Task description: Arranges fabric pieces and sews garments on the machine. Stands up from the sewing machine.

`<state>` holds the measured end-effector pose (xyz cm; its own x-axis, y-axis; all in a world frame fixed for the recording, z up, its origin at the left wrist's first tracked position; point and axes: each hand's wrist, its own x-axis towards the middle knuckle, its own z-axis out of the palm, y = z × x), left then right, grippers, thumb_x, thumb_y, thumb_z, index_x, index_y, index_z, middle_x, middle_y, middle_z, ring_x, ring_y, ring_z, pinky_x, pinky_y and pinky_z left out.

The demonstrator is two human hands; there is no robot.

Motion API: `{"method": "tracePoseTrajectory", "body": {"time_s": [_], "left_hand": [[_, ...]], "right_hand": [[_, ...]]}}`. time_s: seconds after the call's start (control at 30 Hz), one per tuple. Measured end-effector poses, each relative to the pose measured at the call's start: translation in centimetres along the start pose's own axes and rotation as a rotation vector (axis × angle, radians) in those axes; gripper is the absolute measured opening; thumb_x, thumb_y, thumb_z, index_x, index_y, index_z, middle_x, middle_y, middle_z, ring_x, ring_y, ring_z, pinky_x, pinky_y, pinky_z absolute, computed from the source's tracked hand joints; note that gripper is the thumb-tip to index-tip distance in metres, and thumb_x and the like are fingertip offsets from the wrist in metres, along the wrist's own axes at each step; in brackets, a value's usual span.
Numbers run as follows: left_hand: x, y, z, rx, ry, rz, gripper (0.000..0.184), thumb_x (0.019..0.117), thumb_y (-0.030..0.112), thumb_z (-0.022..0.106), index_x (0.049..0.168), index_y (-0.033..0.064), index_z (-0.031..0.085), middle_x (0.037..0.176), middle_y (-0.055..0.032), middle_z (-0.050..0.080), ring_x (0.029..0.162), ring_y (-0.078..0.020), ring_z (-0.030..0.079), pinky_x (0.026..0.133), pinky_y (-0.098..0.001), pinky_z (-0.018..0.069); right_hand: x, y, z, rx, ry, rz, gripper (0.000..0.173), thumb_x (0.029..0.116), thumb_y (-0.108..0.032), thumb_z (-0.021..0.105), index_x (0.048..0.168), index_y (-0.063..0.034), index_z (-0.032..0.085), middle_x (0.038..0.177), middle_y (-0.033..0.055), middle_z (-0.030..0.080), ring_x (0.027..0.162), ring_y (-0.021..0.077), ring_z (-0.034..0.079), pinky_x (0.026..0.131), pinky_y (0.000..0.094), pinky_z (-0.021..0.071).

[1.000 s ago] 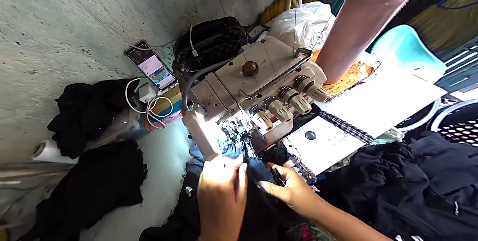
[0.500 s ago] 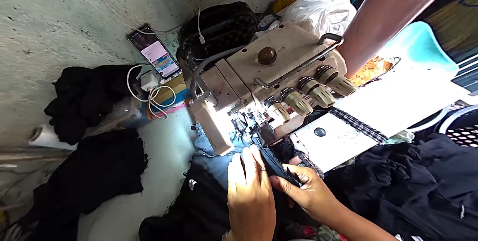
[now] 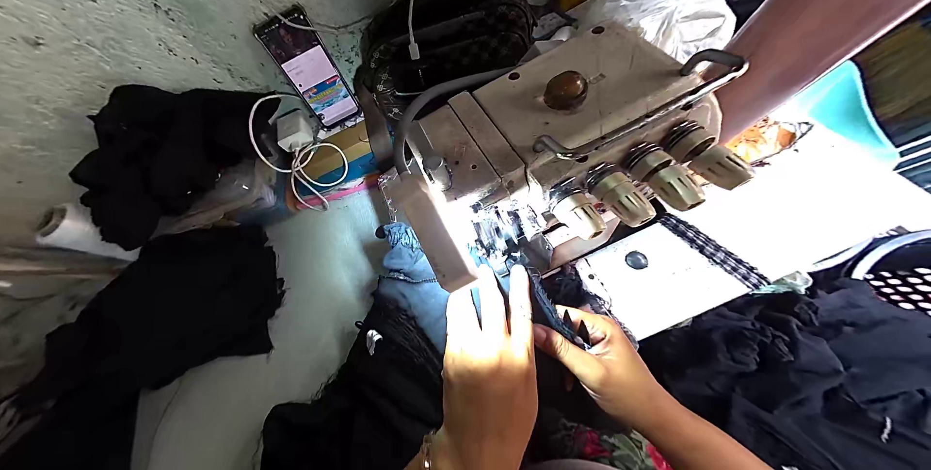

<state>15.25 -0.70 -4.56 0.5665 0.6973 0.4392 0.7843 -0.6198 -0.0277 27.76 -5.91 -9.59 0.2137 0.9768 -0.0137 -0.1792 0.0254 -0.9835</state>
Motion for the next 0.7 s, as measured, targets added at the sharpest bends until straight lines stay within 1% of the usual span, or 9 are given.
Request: {"method": "tracePoseTrajectory", "body": {"time_s": [0.13,0.23,0.27,0.33,0.4,0.47,0.57,0.63,0.7], "left_hand": [[0.7,-0.9,0.0,-0.16,0.01,-0.024,0.03,0.0975,0.016,0.059,0.122,0.0141,0.077,0.118,-0.0219,0.073,0.11,-0.0369,0.071,0.09,-0.0389,0.0572],[-2.2,-4.3,-1.6,-0.478,-0.028,-0.088,0.041,0.102,0.034,0.055,0.135,0.0123,0.066,0.138,-0.0174,0.064,0.134,-0.032,0.056,0.11,-0.0445,0.0463],[-4.5,-6.0,-2.3,-0.467,-0.048,-0.179,0.059,0.0991,0.051,0.058,0.141,0.01,0.057,0.145,-0.0176,0.057,0.14,-0.0322,0.048,0.114,-0.0504,0.0381],[-10.2,-9.4,-2.9,-0.312,-0.167,-0.4,0.111,0.0785,0.072,0.07,0.15,-0.0074,0.041,0.151,-0.0332,0.045,0.143,-0.0533,0.038,0.114,-0.0744,0.0222],[-14.6,-10.9,-2.1,-0.238,-0.292,-0.479,0.094,0.0754,0.059,0.078,0.127,-0.0177,0.059,0.125,-0.0401,0.06,0.12,-0.0635,0.052,0.105,-0.0825,0.0226],[-15.7,-11.2,-3.8,-0.173,-0.368,-0.4,0.045,0.0879,0.038,0.073,0.094,-0.0066,0.074,0.091,-0.0236,0.075,0.091,-0.046,0.072,0.094,-0.0692,0.0447],[-11.5,-16.1,-9.7,-0.008,-0.257,-0.281,0.027,0.0878,0.015,0.07,0.105,-0.006,0.071,0.095,-0.0304,0.069,0.091,-0.0536,0.065,0.088,-0.0746,0.041],[-6.7,-21.4,-10.2,0.181,-0.06,-0.148,0.035,0.0858,0.012,0.066,0.118,-0.0004,0.069,0.106,-0.0323,0.065,0.098,-0.0583,0.059,0.089,-0.0765,0.0332],[-1.5,-23.8,-8.3,0.212,-0.101,-0.101,0.057,0.0796,0.007,0.083,0.131,-0.0041,0.062,0.128,-0.0388,0.056,0.118,-0.0654,0.048,0.1,-0.0836,0.0231]], "right_hand": [[0.6,-0.6,0.3,0.031,0.002,0.028,0.014,0.0953,-0.021,0.069,0.081,-0.0193,0.066,0.063,-0.0162,0.06,0.05,-0.0082,0.052,0.045,0.0098,0.0436],[0.1,-0.3,-0.2,-0.002,-0.02,0.055,0.007,0.0911,-0.023,0.074,0.089,-0.0169,0.07,0.069,-0.0149,0.066,0.052,-0.007,0.056,0.047,0.0115,0.0481],[-0.2,0.0,-0.7,-0.037,-0.025,0.064,0.009,0.0894,-0.024,0.076,0.09,-0.0161,0.072,0.071,-0.0145,0.068,0.055,-0.0068,0.059,0.05,0.012,0.0503],[-0.5,1.1,-2.0,-0.142,-0.029,0.038,0.015,0.0873,-0.031,0.078,0.087,-0.0168,0.072,0.073,-0.0148,0.067,0.062,-0.008,0.06,0.057,0.0121,0.0514],[-0.6,1.9,-2.7,-0.213,-0.048,0.019,0.017,0.0871,-0.032,0.077,0.09,-0.0154,0.074,0.079,-0.014,0.071,0.074,-0.0084,0.065,0.069,0.0131,0.0548],[-0.6,1.8,-2.2,-0.206,-0.071,0.016,0.015,0.0875,-0.028,0.077,0.091,-0.0138,0.074,0.083,-0.0134,0.072,0.079,-0.0083,0.066,0.074,0.0138,0.0563],[-1.8,1.5,0.5,-0.029,-0.042,0.06,0.01,0.0878,-0.021,0.077,0.09,-0.0135,0.071,0.077,-0.0135,0.069,0.068,-0.0068,0.063,0.064,0.0141,0.0547],[-2.6,1.6,2.8,0.135,0.019,0.141,0.009,0.0893,-0.016,0.075,0.09,-0.014,0.067,0.07,-0.013,0.065,0.055,-0.0049,0.057,0.053,0.0141,0.0503],[-3.1,1.8,4.6,0.221,0.073,0.19,0.009,0.0894,-0.011,0.075,0.092,-0.0117,0.066,0.068,-0.0105,0.065,0.052,-0.0029,0.056,0.05,0.0148,0.0496]]}}
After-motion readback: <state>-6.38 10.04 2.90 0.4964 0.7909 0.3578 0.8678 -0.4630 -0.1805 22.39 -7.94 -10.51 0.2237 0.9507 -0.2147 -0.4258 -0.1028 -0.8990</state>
